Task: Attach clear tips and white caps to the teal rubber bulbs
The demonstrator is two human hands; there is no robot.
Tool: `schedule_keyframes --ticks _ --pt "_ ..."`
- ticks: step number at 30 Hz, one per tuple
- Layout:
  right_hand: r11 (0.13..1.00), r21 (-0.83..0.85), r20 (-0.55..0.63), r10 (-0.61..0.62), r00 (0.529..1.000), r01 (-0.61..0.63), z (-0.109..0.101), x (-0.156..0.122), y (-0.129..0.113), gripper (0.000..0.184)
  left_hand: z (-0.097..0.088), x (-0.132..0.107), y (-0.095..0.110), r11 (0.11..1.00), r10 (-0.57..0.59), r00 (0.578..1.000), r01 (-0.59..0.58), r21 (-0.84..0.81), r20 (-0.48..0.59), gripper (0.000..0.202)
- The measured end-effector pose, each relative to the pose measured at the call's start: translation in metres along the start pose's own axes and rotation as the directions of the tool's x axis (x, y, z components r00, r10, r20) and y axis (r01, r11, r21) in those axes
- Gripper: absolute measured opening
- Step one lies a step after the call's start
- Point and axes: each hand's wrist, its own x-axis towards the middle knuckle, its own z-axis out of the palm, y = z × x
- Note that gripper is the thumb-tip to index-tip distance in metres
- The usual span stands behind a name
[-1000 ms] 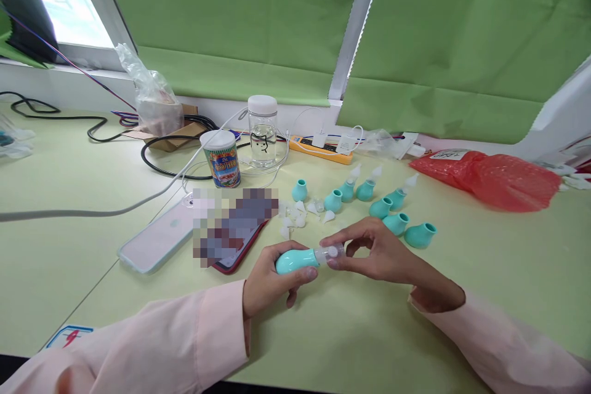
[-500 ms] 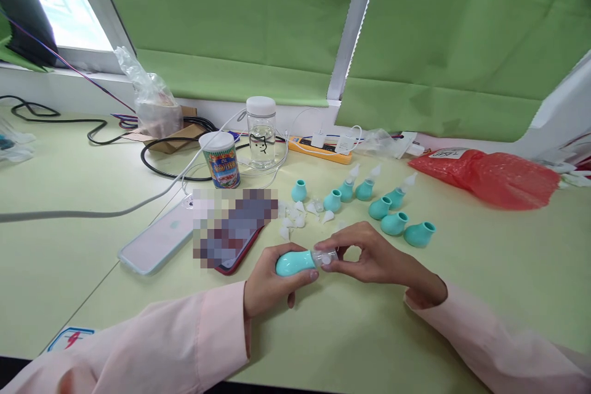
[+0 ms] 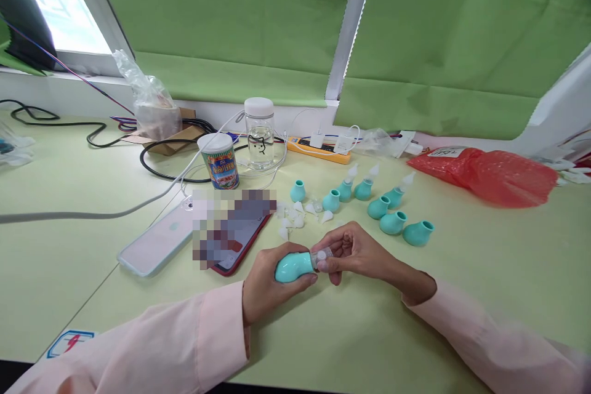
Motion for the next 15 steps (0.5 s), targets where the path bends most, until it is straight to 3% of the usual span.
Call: schedule_keyframes --ticks 4,10,15 --pt "0.987 0.118 -0.008 0.112 0.994 -0.111 0.0029 0.0006 -0.0033 0.035 -0.0001 0.0 0.0018 0.996 0.039 0.999 -0.039 0.086 -0.003 0.024" --pt "0.974 0.147 0.009 0.172 0.985 -0.171 0.0037 0.0014 -0.0043 0.032 0.0016 -0.0031 0.0029 0.986 0.1 0.994 -0.094 0.135 -0.038 0.018" --pt "0.989 0.023 0.009 0.148 0.989 -0.148 0.007 -0.0026 -0.0081 0.039 0.0003 -0.004 0.0008 0.962 0.234 0.968 -0.218 0.164 -0.086 0.018"
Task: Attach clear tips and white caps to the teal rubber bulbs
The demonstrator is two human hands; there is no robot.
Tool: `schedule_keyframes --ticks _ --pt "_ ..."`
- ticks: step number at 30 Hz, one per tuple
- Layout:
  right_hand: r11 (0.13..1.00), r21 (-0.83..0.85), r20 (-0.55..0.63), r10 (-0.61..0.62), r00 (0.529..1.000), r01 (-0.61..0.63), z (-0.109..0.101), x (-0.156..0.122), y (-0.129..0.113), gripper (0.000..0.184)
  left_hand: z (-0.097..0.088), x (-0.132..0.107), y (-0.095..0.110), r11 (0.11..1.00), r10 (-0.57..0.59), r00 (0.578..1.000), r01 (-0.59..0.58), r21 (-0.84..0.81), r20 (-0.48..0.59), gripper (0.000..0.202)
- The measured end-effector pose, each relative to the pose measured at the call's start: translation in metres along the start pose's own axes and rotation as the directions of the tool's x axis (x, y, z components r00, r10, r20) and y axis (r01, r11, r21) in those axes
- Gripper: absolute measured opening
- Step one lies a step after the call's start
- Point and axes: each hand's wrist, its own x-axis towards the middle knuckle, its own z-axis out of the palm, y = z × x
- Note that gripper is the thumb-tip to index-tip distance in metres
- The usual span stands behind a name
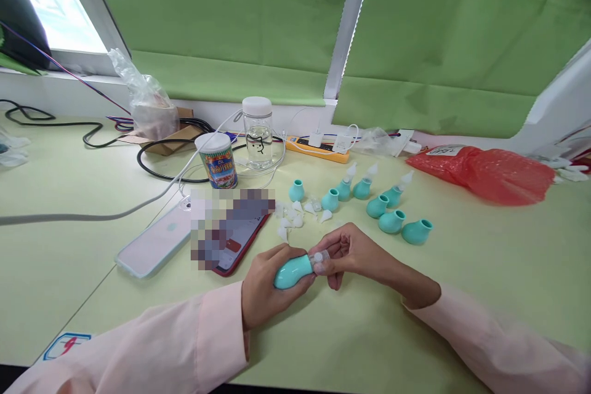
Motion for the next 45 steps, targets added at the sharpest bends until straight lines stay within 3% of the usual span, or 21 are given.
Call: schedule_keyframes --ticks 2,4,6,8,9,11,14,16,21,28,36,42,43,45 --pt "0.978 -0.191 -0.016 -0.085 0.996 0.081 -0.002 -0.008 -0.008 0.041 -0.001 0.001 0.0 0.999 -0.006 1.0 0.007 -0.032 0.011 0.019" --pt "0.881 -0.446 -0.078 -0.214 0.974 0.158 -0.009 -0.018 -0.02 0.046 -0.002 0.001 0.0 0.994 -0.058 0.998 0.061 -0.093 0.039 0.02" --pt "0.697 -0.702 -0.182 -0.377 0.908 0.149 -0.023 -0.028 -0.03 0.048 -0.002 0.001 0.0 0.977 -0.131 0.989 0.141 -0.157 0.07 0.022" --pt "0.489 -0.872 -0.252 -0.486 0.837 0.022 -0.04 -0.035 -0.034 0.041 -0.002 0.001 -0.001 0.953 -0.204 0.975 0.22 -0.209 0.092 0.025" --pt "0.406 -0.912 -0.262 -0.484 0.835 -0.051 -0.049 -0.037 -0.034 0.04 -0.002 0.001 -0.001 0.94 -0.236 0.966 0.254 -0.228 0.102 0.026" --pt "0.293 -0.945 -0.259 -0.403 0.878 -0.144 -0.063 -0.037 -0.028 0.041 -0.002 0.001 -0.001 0.912 -0.292 0.948 0.315 -0.262 0.124 0.027" --pt "0.214 -0.961 -0.228 -0.242 0.943 -0.177 -0.073 -0.032 -0.014 0.042 -0.002 0.003 0.0 0.871 -0.352 0.922 0.385 -0.305 0.16 0.026" --pt "0.192 -0.967 -0.208 -0.222 0.952 -0.167 -0.072 -0.024 -0.005 0.043 -0.002 0.003 0.0 0.855 -0.37 0.914 0.404 -0.324 0.163 0.026" --pt "0.118 -0.991 -0.101 -0.383 0.918 -0.06 -0.053 0.003 0.008 0.037 0.0 0.001 -0.002 0.828 -0.382 0.907 0.421 -0.37 0.176 0.027" --pt "0.017 -0.986 -0.155 -0.429 0.89 -0.163 -0.036 0.024 0.026 0.023 -0.002 0.004 0.001 0.721 -0.413 0.861 0.509 -0.47 0.298 0.027" --pt "-0.057 -0.977 -0.161 -0.428 0.89 -0.204 -0.042 0.027 0.034 0.028 0.002 0.004 -0.003 0.724 -0.436 0.854 0.521 -0.452 0.284 0.032" --pt "0.0 -0.993 -0.103 -0.488 0.867 -0.117 -0.043 0.026 0.029 0.02 0.002 0.005 -0.002 0.72 -0.45 0.851 0.526 -0.453 0.272 0.03" --pt "0.051 -0.996 -0.092 -0.508 0.857 -0.077 -0.041 0.024 0.025 0.019 0.002 0.005 -0.001 0.713 -0.45 0.849 0.528 -0.462 0.276 0.03" --pt "0.291 -0.952 -0.087 -0.556 0.826 0.096 -0.036 0.017 0.016 0.015 0.0 0.006 0.001 0.698 -0.447 0.85 0.526 -0.485 0.278 0.03"
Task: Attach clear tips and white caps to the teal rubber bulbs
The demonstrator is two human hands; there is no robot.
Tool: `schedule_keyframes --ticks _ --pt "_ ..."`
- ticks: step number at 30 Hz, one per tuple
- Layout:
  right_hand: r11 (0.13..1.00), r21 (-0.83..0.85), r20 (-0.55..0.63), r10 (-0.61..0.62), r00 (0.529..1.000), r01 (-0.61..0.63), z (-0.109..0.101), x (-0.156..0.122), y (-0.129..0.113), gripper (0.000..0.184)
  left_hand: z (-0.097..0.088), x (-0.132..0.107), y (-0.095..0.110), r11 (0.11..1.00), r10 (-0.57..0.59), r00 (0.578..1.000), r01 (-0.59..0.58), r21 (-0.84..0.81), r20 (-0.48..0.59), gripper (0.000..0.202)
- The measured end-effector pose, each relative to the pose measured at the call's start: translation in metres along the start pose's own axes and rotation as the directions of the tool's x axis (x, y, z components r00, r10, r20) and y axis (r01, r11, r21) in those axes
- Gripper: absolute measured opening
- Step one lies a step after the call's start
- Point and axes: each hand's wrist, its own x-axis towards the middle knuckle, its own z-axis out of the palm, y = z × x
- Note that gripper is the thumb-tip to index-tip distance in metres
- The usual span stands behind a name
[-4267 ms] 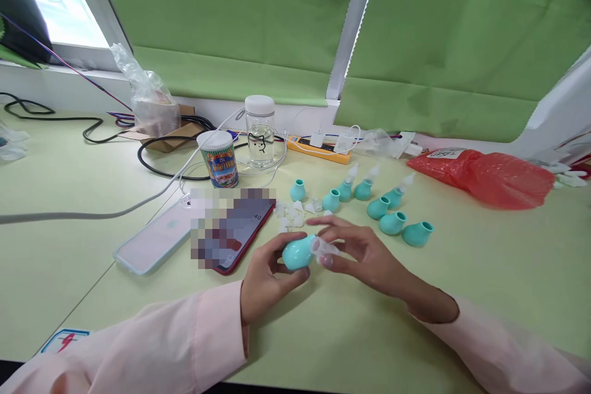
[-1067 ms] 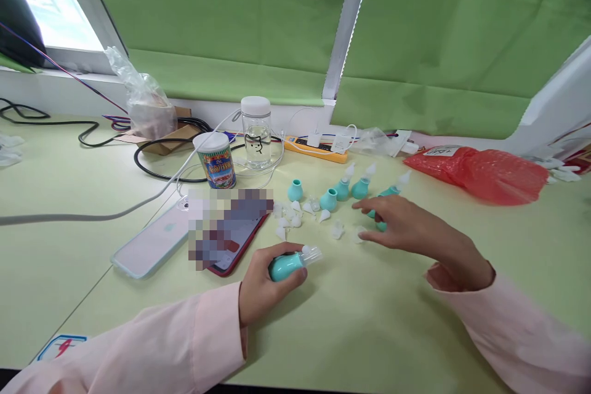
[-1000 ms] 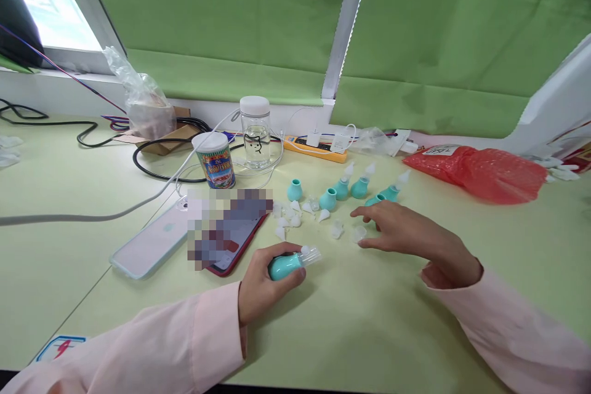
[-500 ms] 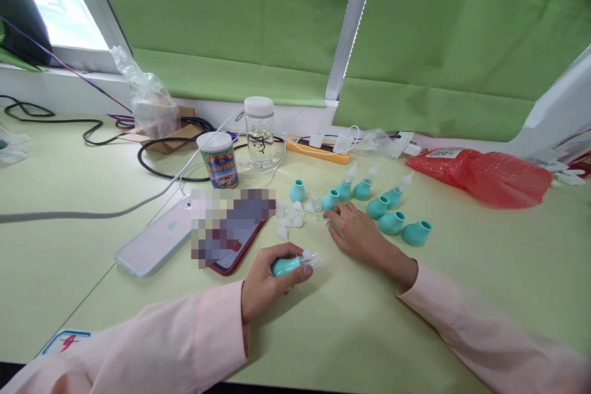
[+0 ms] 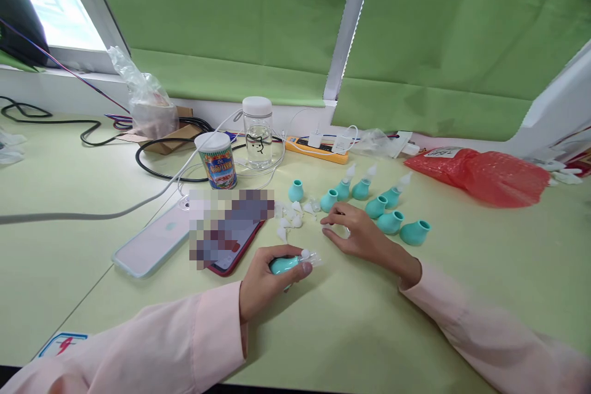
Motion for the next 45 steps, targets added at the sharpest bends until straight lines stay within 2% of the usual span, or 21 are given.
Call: schedule_keyframes --ticks 1,2,3,5,7,10,15,18,24,28,31,35,41,45 --pt "0.976 0.219 -0.025 0.011 1.0 -0.005 -0.005 -0.001 -0.005 0.014 0.0 0.0 0.001 1.0 0.006 1.0 -0.006 -0.01 0.0 0.03" --pt "0.896 0.443 -0.031 0.035 0.999 -0.018 -0.01 -0.002 -0.009 0.012 -0.001 0.0 0.002 1.0 0.015 1.0 -0.015 -0.015 -0.004 0.03" --pt "0.778 0.626 -0.012 0.06 0.998 -0.04 -0.014 -0.003 -0.013 0.012 -0.001 0.0 0.003 1.0 0.024 1.0 -0.025 -0.016 -0.008 0.029" --pt "0.566 0.819 0.059 0.078 0.995 -0.093 -0.02 -0.004 -0.019 0.01 -0.002 0.0 0.003 0.999 0.041 0.999 -0.041 -0.017 -0.01 0.03" --pt "0.463 0.877 0.107 0.067 0.992 -0.126 -0.024 -0.005 -0.022 0.009 -0.002 0.0 0.003 0.998 0.057 0.998 -0.057 -0.018 -0.016 0.03" --pt "0.456 0.878 0.133 0.065 0.989 -0.148 -0.026 -0.005 -0.023 0.01 -0.003 -0.001 0.003 0.997 0.08 0.997 -0.08 -0.012 -0.017 0.03" --pt "0.542 0.813 0.205 0.072 0.976 -0.211 -0.028 -0.004 -0.023 0.012 -0.002 -0.001 0.002 0.994 0.083 0.996 -0.08 0.07 -0.039 0.029" --pt "0.568 0.784 0.267 0.057 0.962 -0.251 -0.028 -0.004 -0.024 0.015 -0.003 -0.001 0.001 0.976 0.138 0.989 -0.125 0.179 -0.061 0.028" --pt "0.59 0.748 0.357 0.025 0.934 -0.302 -0.028 -0.004 -0.021 0.018 -0.002 -0.003 -0.002 0.862 0.327 0.945 -0.303 0.406 0.009 0.027" --pt "0.587 0.748 0.391 -0.013 0.92 -0.309 -0.028 -0.004 -0.021 0.02 -0.001 -0.005 -0.001 0.789 0.398 0.917 -0.357 0.5 0.027 0.025" --pt "0.569 0.769 0.362 -0.013 0.932 -0.291 -0.026 -0.004 -0.023 0.021 -0.001 -0.005 -0.001 0.771 0.424 0.905 -0.375 0.515 0.025 0.024" --pt "0.481 0.822 0.342 0.013 0.94 -0.305 -0.02 -0.004 -0.025 0.021 -0.003 -0.005 -0.001 0.774 0.433 0.901 -0.385 0.503 0.022 0.023" --pt "0.264 0.907 0.329 0.044 0.943 -0.328 -0.01 -0.003 -0.03 0.019 -0.004 -0.007 0.002 0.79 0.435 0.901 -0.382 0.479 0.002 0.023" --pt "0.151 0.93 0.315 0.145 0.938 -0.336 -0.008 -0.003 -0.04 0.022 -0.004 -0.007 0.002 0.816 0.438 0.898 -0.377 0.439 -0.044 0.023"
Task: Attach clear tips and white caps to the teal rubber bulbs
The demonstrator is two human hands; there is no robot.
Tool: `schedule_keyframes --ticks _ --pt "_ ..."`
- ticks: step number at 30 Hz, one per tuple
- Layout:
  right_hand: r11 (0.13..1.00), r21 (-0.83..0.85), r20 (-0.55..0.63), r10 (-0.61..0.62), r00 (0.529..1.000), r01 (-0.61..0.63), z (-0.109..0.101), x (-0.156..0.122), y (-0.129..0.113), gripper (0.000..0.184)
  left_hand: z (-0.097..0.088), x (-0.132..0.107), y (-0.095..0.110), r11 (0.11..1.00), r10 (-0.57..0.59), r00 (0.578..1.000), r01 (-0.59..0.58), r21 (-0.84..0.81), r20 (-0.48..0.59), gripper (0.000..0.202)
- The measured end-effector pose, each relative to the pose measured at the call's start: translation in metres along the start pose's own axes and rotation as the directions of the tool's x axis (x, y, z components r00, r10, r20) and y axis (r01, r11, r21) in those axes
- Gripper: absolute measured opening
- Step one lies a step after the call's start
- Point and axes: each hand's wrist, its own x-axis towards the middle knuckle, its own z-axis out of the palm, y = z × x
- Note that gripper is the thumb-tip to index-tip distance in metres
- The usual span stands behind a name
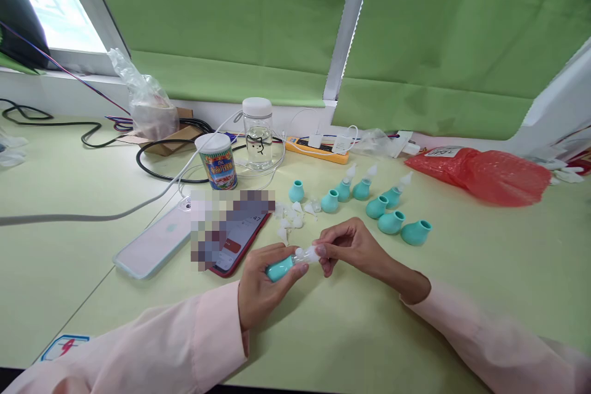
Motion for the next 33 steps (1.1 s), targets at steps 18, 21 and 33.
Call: schedule_keyframes --ticks 18,21,33 --pt "0.995 -0.083 -0.169 -0.06 0.984 0.046 0.02 -0.008 -0.014 0.018 0.0 0.001 0.002 0.864 -0.198 0.95 0.286 -0.416 0.242 0.031" --pt "0.963 -0.239 -0.222 -0.181 0.958 0.126 0.015 -0.015 -0.023 0.013 0.001 -0.002 0.001 0.869 -0.159 0.965 0.238 -0.434 0.209 0.031" --pt "0.522 -0.848 -0.477 -0.685 0.55 -0.085 -0.081 -0.003 -0.049 0.022 0.004 -0.005 0.0 0.971 0.08 0.99 -0.051 -0.233 0.118 0.019"
